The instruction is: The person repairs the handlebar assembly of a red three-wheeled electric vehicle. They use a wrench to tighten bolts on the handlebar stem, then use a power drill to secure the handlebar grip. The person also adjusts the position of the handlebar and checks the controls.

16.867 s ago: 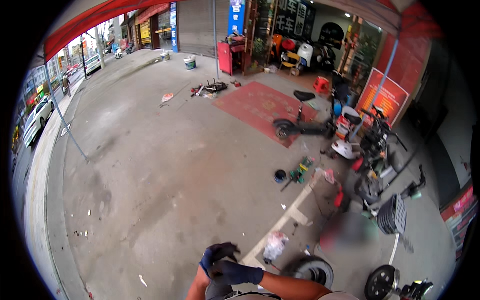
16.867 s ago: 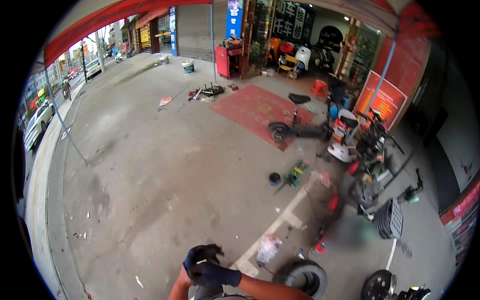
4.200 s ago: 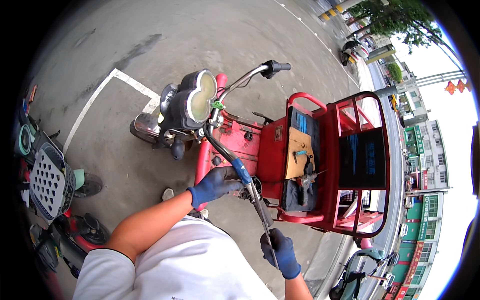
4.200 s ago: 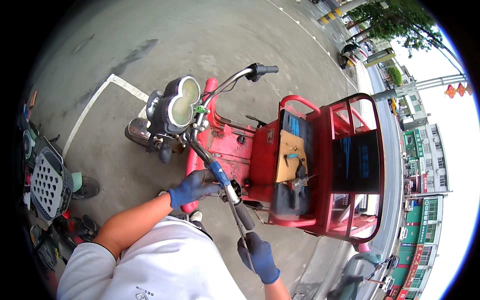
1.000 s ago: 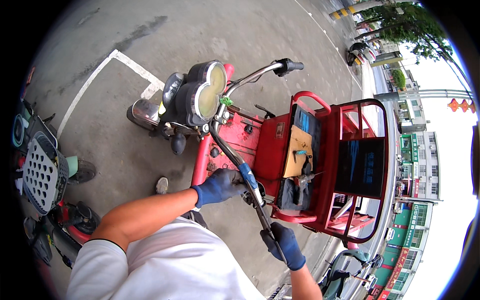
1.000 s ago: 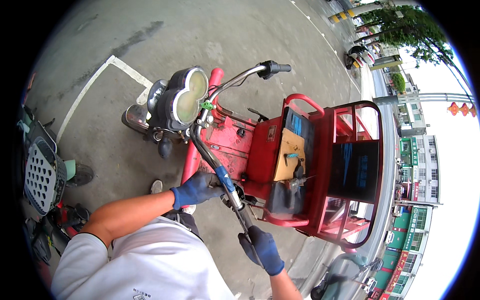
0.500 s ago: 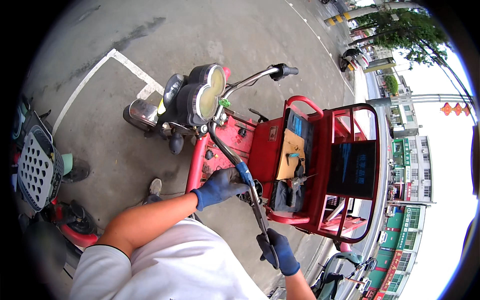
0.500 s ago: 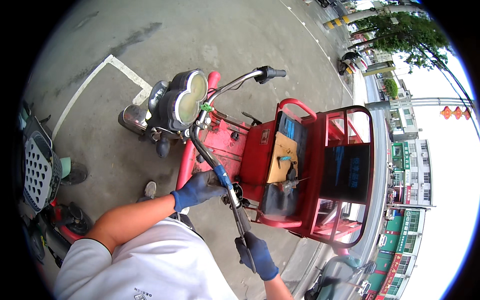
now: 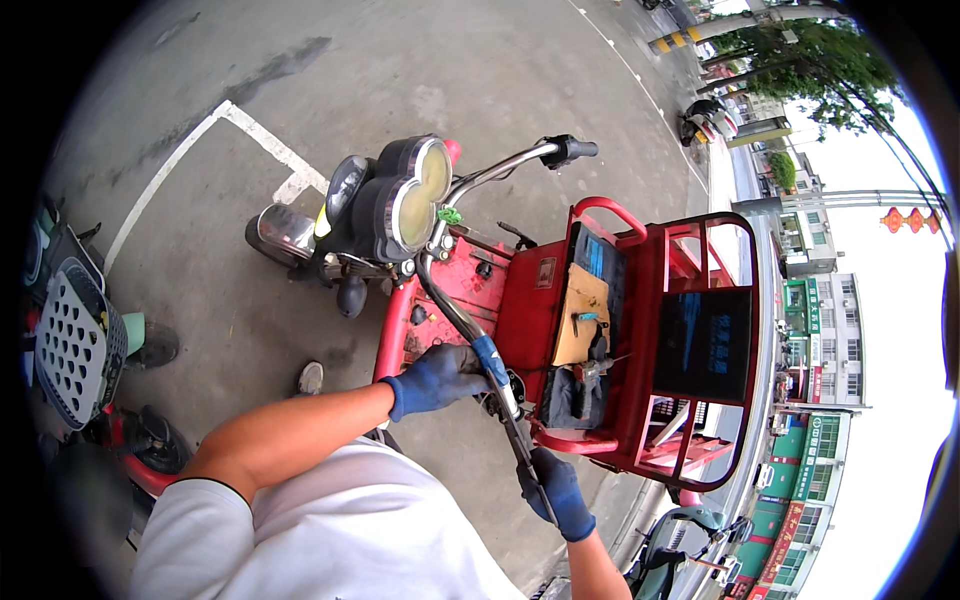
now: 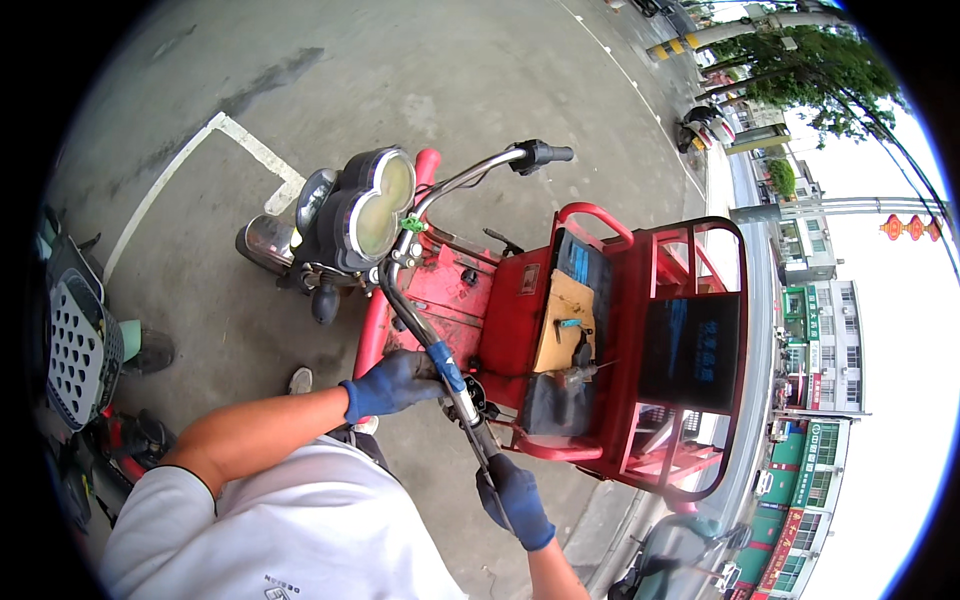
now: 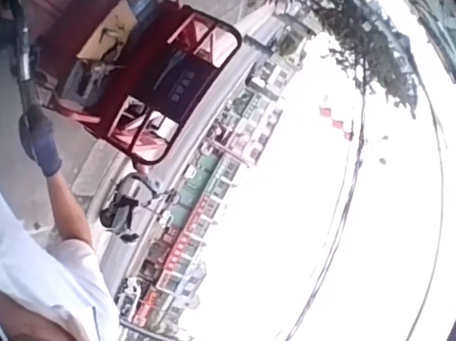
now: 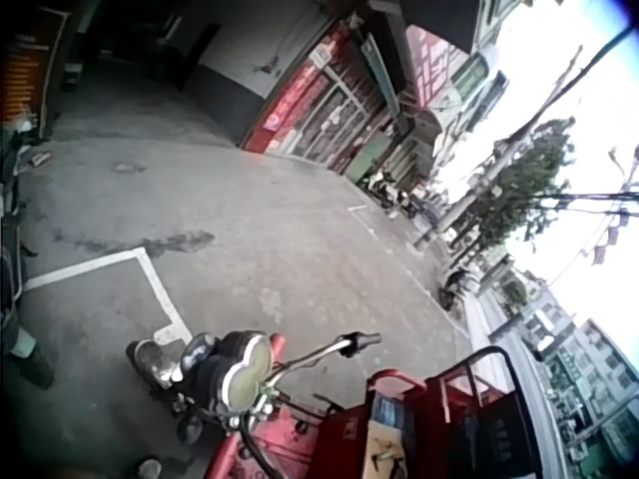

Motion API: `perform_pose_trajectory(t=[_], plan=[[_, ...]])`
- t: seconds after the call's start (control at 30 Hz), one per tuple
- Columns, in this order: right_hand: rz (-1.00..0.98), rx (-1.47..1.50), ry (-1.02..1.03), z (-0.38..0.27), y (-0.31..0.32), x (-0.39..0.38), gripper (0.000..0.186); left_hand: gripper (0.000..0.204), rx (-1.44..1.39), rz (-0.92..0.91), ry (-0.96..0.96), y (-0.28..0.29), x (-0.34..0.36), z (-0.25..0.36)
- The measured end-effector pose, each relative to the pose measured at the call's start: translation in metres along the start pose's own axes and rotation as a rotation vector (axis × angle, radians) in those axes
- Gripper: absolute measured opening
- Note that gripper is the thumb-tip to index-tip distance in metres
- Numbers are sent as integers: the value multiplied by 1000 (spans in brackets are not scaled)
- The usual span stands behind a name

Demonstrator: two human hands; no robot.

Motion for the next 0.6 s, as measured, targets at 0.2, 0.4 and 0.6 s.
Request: perform_pose_trajectory(t=[0.2, 0.4, 0.6], plan=[[-150, 153, -119, -20, 9, 3, 14, 17, 205, 32, 24, 1, -3, 10], [3, -23, 121, -39, 26, 0, 12, 21, 169, 76, 46, 1, -5, 9], [10, -43, 18, -29, 13, -4, 10, 24, 38, 76, -29, 3, 1, -9]])
Point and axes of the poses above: each hand's wrist, its own x-axis towards the middle knuckle, its own y-axis out of the back of the hand, z = x × y, the point moved 6 cm from there along x, towards the middle knuckle, and after that the axes turned 6 degrees about -y, right-handed, at the moved point
